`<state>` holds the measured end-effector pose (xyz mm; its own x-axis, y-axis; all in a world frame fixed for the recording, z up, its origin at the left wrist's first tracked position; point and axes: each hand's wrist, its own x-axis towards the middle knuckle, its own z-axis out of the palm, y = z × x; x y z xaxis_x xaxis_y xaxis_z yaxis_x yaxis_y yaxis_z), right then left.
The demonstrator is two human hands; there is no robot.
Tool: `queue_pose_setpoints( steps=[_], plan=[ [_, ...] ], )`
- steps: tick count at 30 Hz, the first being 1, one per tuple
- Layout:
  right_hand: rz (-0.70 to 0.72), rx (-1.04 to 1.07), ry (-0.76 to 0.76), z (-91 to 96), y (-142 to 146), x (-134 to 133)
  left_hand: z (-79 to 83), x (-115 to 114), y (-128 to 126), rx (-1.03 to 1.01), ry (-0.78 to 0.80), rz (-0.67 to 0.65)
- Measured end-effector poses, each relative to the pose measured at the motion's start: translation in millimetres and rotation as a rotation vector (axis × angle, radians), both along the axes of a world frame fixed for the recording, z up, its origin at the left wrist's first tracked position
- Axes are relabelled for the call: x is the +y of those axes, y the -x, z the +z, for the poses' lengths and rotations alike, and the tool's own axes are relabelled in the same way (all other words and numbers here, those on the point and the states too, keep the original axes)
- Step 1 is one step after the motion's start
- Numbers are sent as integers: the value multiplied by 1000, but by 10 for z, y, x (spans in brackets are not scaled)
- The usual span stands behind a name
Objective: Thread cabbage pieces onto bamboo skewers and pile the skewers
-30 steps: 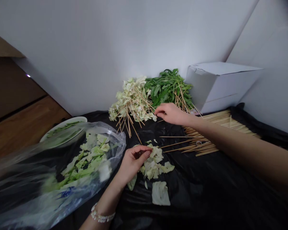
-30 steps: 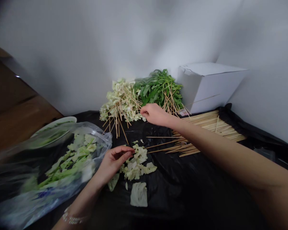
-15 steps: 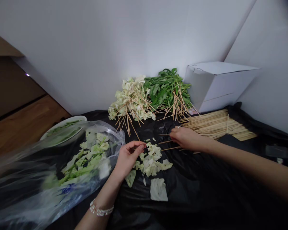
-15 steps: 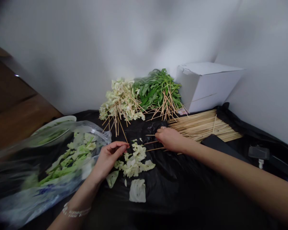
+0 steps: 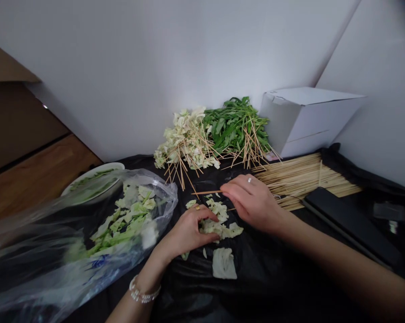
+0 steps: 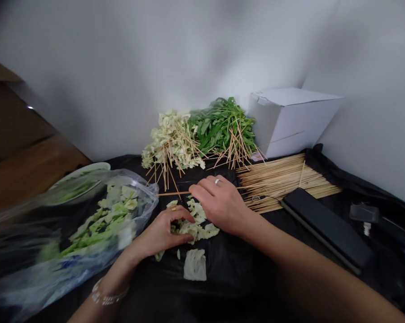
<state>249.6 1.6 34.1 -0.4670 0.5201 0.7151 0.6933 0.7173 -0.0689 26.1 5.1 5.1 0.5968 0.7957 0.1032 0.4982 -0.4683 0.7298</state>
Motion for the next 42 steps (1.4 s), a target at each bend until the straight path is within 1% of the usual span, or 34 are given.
queue_pose_setpoints(
  steps=[1,3,6,9,13,16,19,22,28,32,37,40,42],
  plan=[
    [2,-10,-76,-73,-7,12,-19,10,2,-19,26,23],
    [1,-23,-165,-208,-41,52,-54,39,10,-127,103,88],
    [-11,-10,-183,-330,-81,90,-83,91,29,-381,230,197],
    [-26,-1,-156,-358,-60,66,-86,123,48,-573,337,315],
    [-22,-20,-181,-357,11,-11,-93,127,55,-709,420,417],
    [-36,8,-138,-387,55,-56,-102,109,30,-768,504,436],
    [-66,10,-25,-444,87,-79,-96,77,-11,-793,555,408],
    [-88,-15,7,-488,112,-90,-95,47,-46,-807,580,370],
    [-89,-73,2,-489,150,-119,-127,21,-78,-809,590,316],
    [-92,-89,7,-483,160,-124,-106,25,-83,-801,547,316],
    [-99,-80,-17,-518,147,-102,-53,11,-95,-790,429,323],
    [-91,-110,-53,-546,128,-82,-45,-12,-112,-670,315,265],
    [-101,-114,-93,-540,116,-76,-58,-13,-111,-618,289,261]
  ],
)
